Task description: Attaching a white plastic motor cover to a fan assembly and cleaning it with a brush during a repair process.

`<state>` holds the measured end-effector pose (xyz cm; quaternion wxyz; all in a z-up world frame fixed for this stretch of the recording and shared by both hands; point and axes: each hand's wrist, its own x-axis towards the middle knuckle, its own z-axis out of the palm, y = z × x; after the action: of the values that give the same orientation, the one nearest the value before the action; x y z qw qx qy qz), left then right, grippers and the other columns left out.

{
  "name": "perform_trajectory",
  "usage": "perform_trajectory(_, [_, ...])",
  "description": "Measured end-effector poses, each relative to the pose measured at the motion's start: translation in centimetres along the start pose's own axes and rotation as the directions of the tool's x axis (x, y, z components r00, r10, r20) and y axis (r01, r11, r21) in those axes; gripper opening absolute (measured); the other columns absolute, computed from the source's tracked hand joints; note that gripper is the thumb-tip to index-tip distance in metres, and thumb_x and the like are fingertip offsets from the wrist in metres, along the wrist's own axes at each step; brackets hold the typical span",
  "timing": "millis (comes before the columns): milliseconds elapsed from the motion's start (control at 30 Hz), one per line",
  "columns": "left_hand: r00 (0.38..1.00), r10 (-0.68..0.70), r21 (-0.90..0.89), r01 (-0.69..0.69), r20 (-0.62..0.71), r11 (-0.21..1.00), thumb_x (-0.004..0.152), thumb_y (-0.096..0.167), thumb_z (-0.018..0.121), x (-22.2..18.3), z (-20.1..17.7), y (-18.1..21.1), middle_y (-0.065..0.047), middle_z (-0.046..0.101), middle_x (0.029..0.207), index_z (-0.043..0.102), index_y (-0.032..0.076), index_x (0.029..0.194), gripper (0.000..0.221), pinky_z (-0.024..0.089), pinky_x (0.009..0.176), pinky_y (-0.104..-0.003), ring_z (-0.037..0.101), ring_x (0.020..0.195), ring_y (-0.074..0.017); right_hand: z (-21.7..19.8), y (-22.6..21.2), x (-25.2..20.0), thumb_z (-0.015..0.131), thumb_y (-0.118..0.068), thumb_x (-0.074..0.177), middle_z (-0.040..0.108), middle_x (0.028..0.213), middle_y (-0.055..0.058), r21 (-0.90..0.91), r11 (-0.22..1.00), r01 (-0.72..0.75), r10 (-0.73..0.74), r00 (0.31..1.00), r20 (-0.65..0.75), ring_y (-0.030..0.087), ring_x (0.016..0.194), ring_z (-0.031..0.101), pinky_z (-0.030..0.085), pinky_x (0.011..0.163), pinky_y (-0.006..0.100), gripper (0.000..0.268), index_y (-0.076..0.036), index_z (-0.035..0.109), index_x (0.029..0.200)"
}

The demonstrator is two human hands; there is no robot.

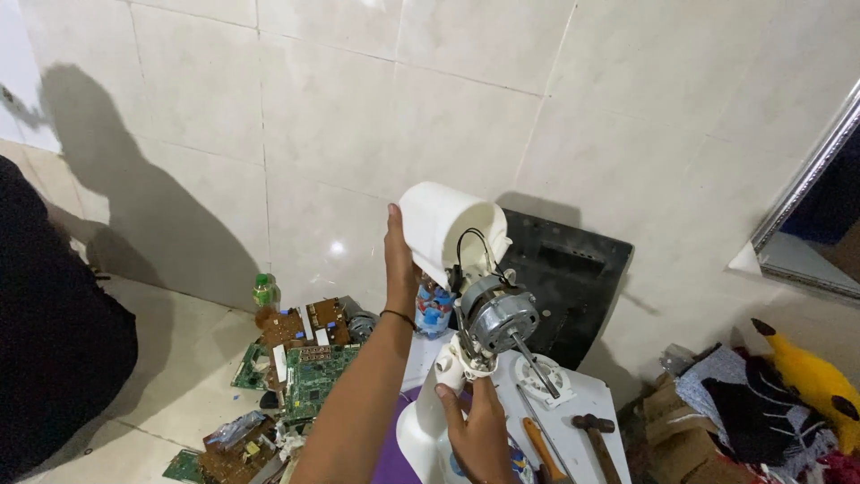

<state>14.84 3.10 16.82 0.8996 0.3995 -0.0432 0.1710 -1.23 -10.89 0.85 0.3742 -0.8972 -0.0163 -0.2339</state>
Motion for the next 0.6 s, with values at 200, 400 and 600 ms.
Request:
perform_trajectory(200, [0.997,0.071,-0.173,-0.067,0.018,0.983,0.087,0.064,0.043,2.0,-0.9,1.4,-0.028,0.046,0.151,0.038,-0.001,0.152,0.092,0.048,0.104,-0.042,0.052,0.134,-0.0393,-1.2,-1.8,-0.1,0.063,-0.039,0.096,0.069,0.115,0.015,0.058,0.998,-0.021,0.018,0.998,0.056,0.030,0.100,0.072,0.055,0.086,0.046,0.053,-0.006,0.052,0.135])
perform_trajectory(400, [0.993,0.116,-0.234,-0.107,0.022,0.966,0.086,0.062,0.044,1.4,-1.0,4.9,-0.020,0.053,0.149,0.046,0.003,0.149,0.086,0.048,0.101,-0.038,0.056,0.130,-0.0316,-2.1,-3.5,-0.4,0.063,-0.037,0.095,0.067,0.126,0.014,0.123,0.987,-0.103,0.091,0.991,0.103,0.028,0.110,0.071,0.058,0.095,0.044,0.054,-0.007,0.051,0.139])
perform_trajectory(600, [0.994,0.087,-0.296,-0.066,0.060,0.953,0.089,0.059,0.045,0.8,-1.5,6.3,-0.014,0.056,0.134,0.052,0.006,0.141,0.075,0.047,0.095,-0.039,0.055,0.118,-0.0259,-1.9,-2.6,-0.1,0.065,-0.036,0.095,0.069,0.116,0.013,0.106,0.993,-0.060,0.050,0.994,0.094,0.027,0.101,0.074,0.062,0.087,0.040,0.050,-0.006,0.055,0.133])
